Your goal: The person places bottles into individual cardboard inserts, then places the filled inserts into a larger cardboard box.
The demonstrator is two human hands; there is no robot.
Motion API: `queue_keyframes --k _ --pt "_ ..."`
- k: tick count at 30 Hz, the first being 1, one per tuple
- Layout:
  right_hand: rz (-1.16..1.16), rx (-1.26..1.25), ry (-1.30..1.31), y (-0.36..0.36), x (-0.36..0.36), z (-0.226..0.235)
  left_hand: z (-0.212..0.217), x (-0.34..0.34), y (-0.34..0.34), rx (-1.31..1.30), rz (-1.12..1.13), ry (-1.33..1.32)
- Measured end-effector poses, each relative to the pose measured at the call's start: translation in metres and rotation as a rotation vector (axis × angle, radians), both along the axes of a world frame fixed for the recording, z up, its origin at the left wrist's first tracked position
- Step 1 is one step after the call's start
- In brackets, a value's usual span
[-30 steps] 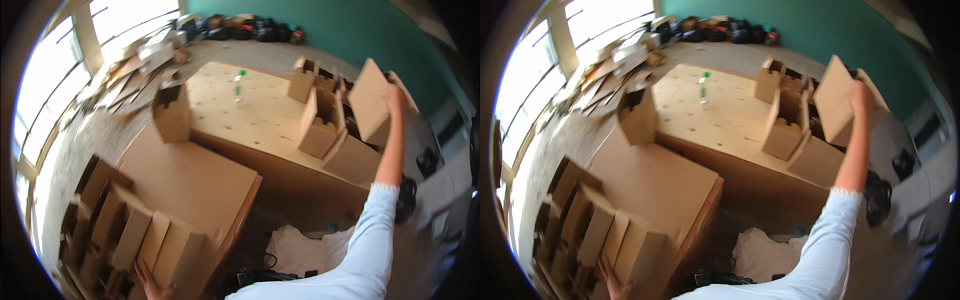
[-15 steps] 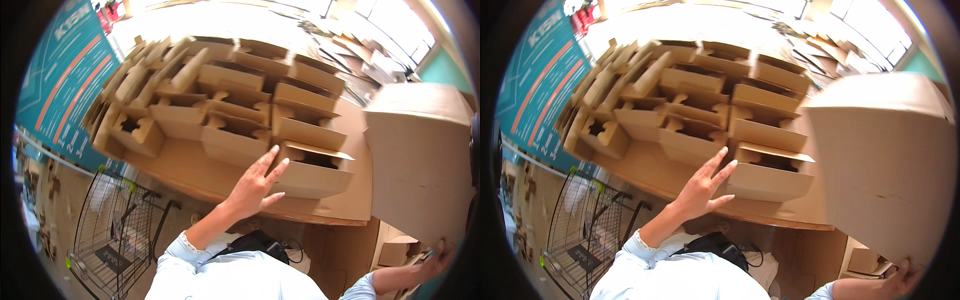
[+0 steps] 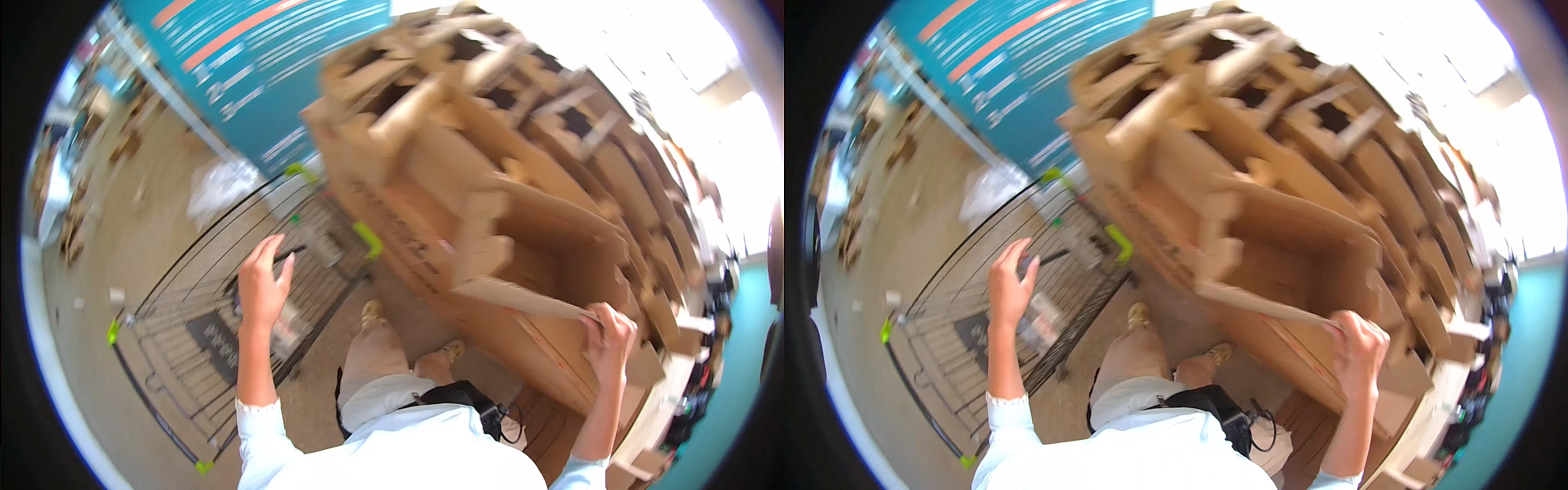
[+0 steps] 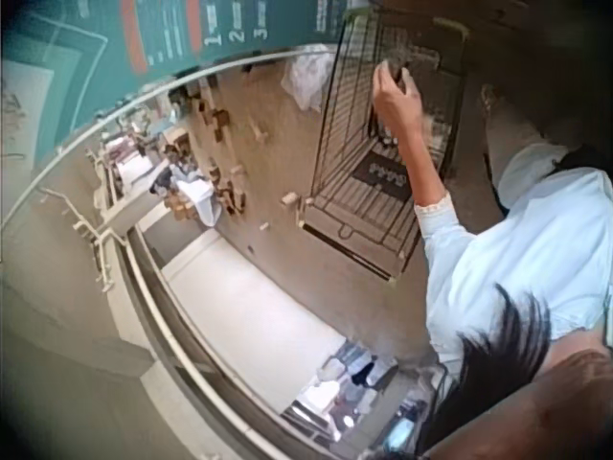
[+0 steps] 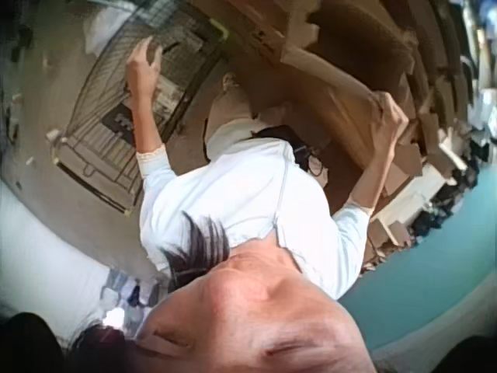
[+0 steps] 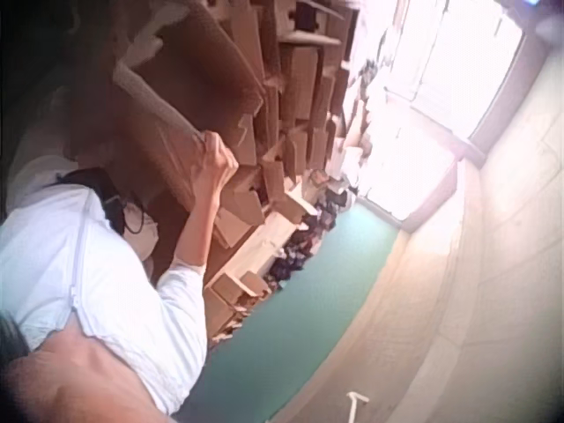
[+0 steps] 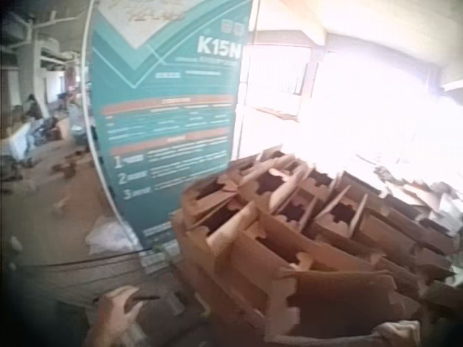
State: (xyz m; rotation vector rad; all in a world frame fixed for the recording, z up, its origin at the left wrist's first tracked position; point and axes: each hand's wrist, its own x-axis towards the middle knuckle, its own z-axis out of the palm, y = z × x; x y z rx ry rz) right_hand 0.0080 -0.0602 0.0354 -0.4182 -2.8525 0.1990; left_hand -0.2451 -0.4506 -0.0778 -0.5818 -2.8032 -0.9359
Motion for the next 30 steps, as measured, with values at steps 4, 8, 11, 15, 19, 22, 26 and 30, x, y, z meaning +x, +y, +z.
queue_keyframes --k 4,8,11,15,19,22,26,30 --pt "-0.050 -0.102 0.005 0.001 0.001 -0.033 -0.088 -0.049 -0.103 -0.144 0.104 -0.380" --pt "-0.258 -0.237 -0.104 0.021 0.032 -0.036 -0.231 -0.070 -0.177 -0.321 0.084 -0.637" --pt "-0.325 -0.286 -0.187 0.038 0.042 -0.025 -0.345 -0.078 -0.186 -0.216 0.188 -1.034" --pt "-0.413 0.006 -0.423 0.025 0.037 -0.005 -0.379 -0.100 -0.088 0.410 0.596 -1.203" --pt "-0.408 -0.235 -0.220 0.026 0.072 -0.033 -0.422 -0.121 -0.014 0.135 0.561 -1.054" --pt "-0.351 0.027 -0.659 -0.014 0.029 -0.011 -0.400 -0.132 0.012 0.123 0.713 -1.105" --pt "-0.223 -0.017 -0.573 -0.009 0.037 -0.013 -0.393 -0.137 0.014 0.207 0.833 -1.113" --pt "-0.225 0.181 -0.644 0.009 0.057 -0.019 -0.419 -0.115 -0.016 0.179 0.642 -1.019"
